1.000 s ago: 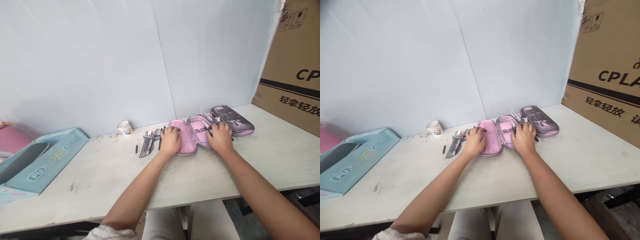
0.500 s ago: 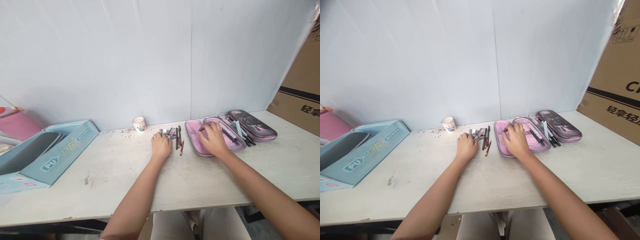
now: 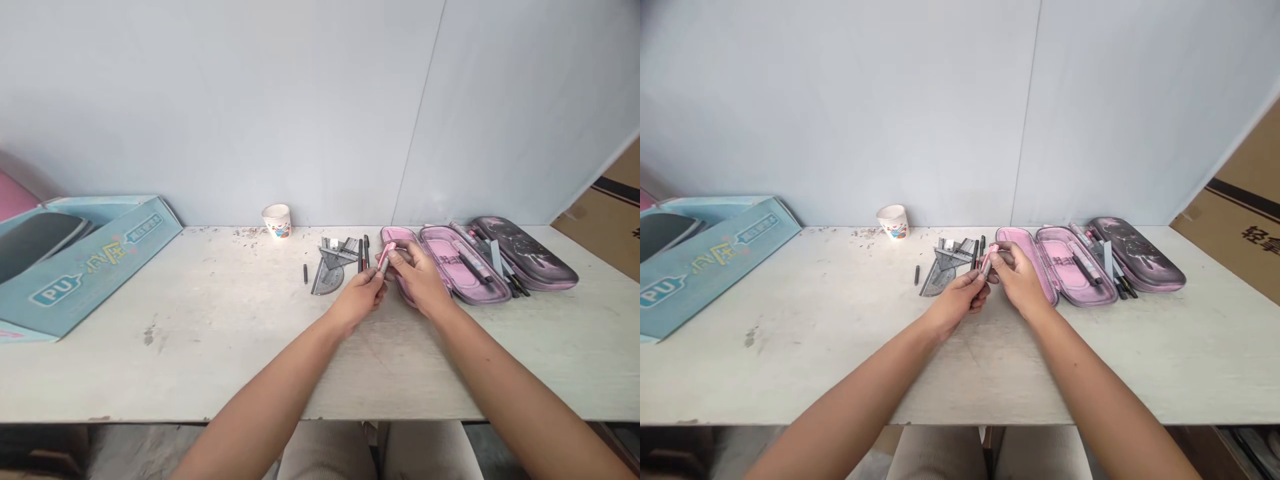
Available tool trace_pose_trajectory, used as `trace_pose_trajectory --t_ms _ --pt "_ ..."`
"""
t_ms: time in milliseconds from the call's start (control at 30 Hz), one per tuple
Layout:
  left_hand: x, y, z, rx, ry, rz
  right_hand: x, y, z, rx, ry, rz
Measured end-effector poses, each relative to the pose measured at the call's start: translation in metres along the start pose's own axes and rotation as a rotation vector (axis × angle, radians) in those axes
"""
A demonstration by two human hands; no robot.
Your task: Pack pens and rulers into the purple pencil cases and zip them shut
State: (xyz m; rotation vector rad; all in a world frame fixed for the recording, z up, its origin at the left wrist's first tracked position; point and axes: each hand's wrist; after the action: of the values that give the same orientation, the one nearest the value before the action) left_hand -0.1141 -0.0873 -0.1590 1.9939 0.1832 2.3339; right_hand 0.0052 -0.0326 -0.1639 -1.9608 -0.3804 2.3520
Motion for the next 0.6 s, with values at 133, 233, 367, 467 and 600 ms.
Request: trace_pose_trajectory --t_ms 133,233,367,467,600 --pt "0.006 -0.001 -0.004 0.035 -0.034 -0.032 -0.002 0.008 0.0 -0.009 -0.037 -0.028" --pt "0.005 0.0 -0.003 0.057 -0.069 -0.002 -0.003 0.009 0.001 0.019 -0.038 -0.043" --pt "-0.003 -0.002 0.001 0.054 -0.055 0.033 -0.008 0.005 -0.003 0.137 -0.056 -0.079" --pt "-0.002 -0.006 -0.003 0.038 0.1 0.096 -0.012 -0.002 -0.01 0.288 -0.138 -0.116" --pt "0.013 -0.01 -0.015 0.135 0.414 0.21 -0.013 -0.003 -0.012 0.249 -0.124 -0.009"
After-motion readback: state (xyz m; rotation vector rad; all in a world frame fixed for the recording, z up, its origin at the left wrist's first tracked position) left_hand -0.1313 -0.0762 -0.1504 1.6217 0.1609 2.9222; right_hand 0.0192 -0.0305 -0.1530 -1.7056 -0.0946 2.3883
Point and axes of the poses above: each hand's wrist, its own y-axis away from the middle knuckle, its own z-axis out of the palm, x = y × z, and after that the axes turned 11 degrees about x, right-handed
